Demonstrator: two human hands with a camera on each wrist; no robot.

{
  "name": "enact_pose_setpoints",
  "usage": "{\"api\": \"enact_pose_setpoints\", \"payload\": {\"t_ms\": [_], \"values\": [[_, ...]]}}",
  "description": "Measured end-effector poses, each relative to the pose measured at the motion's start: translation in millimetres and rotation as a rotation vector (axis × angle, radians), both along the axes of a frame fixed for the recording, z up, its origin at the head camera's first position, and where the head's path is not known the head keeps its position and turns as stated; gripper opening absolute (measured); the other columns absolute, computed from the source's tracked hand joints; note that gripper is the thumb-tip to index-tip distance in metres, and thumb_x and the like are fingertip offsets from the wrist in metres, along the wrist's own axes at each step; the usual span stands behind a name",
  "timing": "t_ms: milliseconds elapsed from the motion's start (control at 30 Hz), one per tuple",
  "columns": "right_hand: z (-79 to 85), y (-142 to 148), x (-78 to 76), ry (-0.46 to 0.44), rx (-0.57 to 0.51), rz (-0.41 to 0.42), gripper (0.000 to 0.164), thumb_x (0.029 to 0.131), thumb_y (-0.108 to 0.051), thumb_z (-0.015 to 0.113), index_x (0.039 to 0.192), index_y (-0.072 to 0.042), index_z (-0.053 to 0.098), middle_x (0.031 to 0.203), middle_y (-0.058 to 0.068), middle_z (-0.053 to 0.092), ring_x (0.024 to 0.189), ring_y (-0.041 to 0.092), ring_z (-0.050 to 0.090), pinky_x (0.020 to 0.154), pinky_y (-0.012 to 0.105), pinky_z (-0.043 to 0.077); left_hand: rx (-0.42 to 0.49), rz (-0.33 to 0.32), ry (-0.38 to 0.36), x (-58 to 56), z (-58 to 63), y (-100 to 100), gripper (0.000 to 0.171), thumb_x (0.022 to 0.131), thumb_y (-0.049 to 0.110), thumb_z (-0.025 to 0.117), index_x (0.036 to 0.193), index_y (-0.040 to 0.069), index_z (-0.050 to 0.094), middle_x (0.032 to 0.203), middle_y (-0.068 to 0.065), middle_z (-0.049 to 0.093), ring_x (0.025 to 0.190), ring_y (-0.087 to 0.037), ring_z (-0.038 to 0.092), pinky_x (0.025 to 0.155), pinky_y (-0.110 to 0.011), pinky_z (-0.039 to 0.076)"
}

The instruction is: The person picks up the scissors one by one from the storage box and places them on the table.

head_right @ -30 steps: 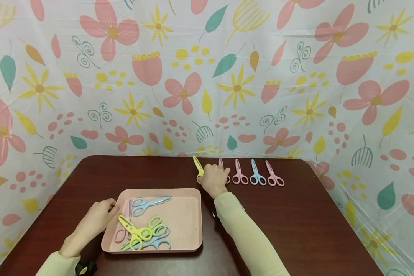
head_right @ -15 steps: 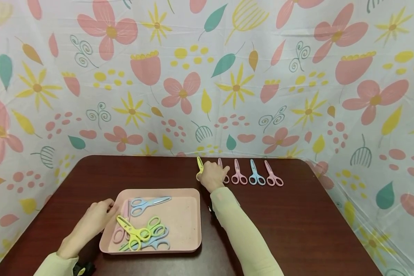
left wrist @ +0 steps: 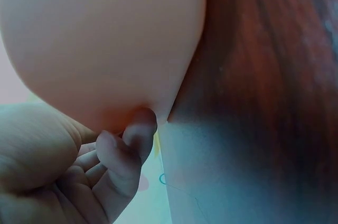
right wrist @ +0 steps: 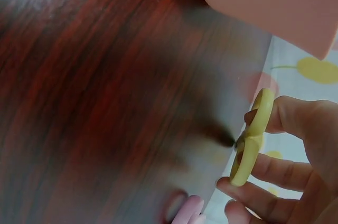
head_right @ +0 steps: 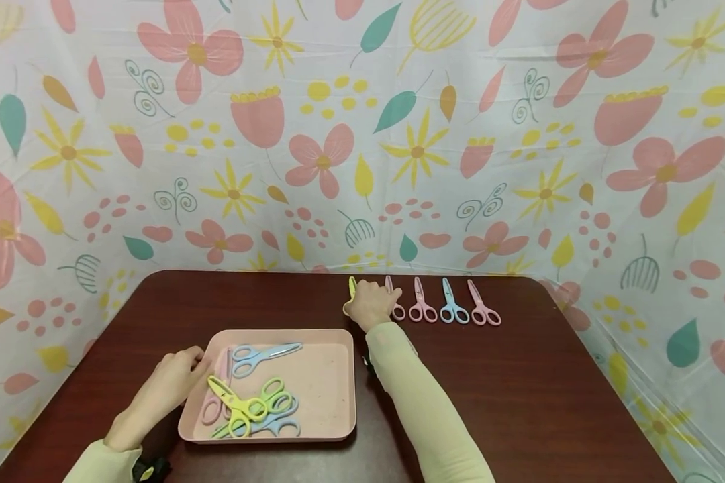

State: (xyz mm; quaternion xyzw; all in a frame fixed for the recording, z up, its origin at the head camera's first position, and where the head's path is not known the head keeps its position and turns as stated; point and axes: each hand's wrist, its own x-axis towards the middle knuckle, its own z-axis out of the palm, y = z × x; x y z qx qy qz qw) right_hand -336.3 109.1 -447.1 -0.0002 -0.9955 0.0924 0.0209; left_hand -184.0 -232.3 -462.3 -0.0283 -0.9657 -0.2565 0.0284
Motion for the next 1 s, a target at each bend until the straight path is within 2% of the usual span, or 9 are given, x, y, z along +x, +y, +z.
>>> {"api": "enact_pose_setpoints", "payload": {"t_ms": [167,333,467,667,1000], "values": [[-0.5,-2.2,-1.6,-0.001,0.031,0.015,0.034,0.075,-0.043,0.075,0.072,-0.014,0.058,0.076,0.008,0.059,0.078,0.031,0.058,0.088,0.062,0.028,0.004,0.005,-0.011,-0.6,-0.2,0.8,0.019,0.098,0.015,0.054,0.086,0.003,0.063,0.063,-0.002,0.051,0.058,-0.018,0.049,0.058,-0.035,0.042],[-1.7,-2.5,-1.7,-0.034,0.076,0.022,0.033,0.077,-0.044,0.073,0.073,-0.014,0.058,0.078,0.008,0.059,0.082,0.032,0.058,0.088,0.062,0.027,-0.003,-0.004,0.019,-1.9,-2.2,2.0,0.018,0.097,0.014,0.055,0.084,0.005,0.062,0.062,-0.001,0.051,0.058,-0.019,0.050,0.058,-0.037,0.043],[-3.1,-3.6,-1.0,-0.062,0.100,0.051,0.035,0.079,-0.046,0.073,0.076,-0.015,0.058,0.081,0.008,0.059,0.085,0.033,0.057,0.088,0.062,0.027,-0.006,0.003,0.005,-1.2,-1.7,0.8,0.018,0.097,0.015,0.055,0.086,0.004,0.063,0.063,-0.001,0.052,0.058,-0.018,0.050,0.058,-0.036,0.043],[-5.4,-4.0,-1.1,-0.058,0.137,0.062,0.034,0.079,-0.046,0.073,0.078,-0.015,0.058,0.084,0.009,0.060,0.088,0.033,0.056,0.087,0.062,0.028,0.004,0.004,-0.017,-1.1,-0.9,0.2,0.019,0.098,0.015,0.054,0.087,0.003,0.063,0.062,-0.001,0.051,0.057,-0.017,0.049,0.057,-0.034,0.041],[-4.2,-7.5,-0.1,-0.057,0.162,0.064,0.031,0.082,-0.042,0.071,0.084,-0.014,0.059,0.094,0.011,0.063,0.094,0.035,0.054,0.087,0.063,0.027,-0.011,-0.005,0.044,-0.1,0.0,0.7,0.015,0.096,0.013,0.057,0.085,0.004,0.063,0.066,-0.003,0.056,0.062,-0.021,0.054,0.061,-0.041,0.045]]}}
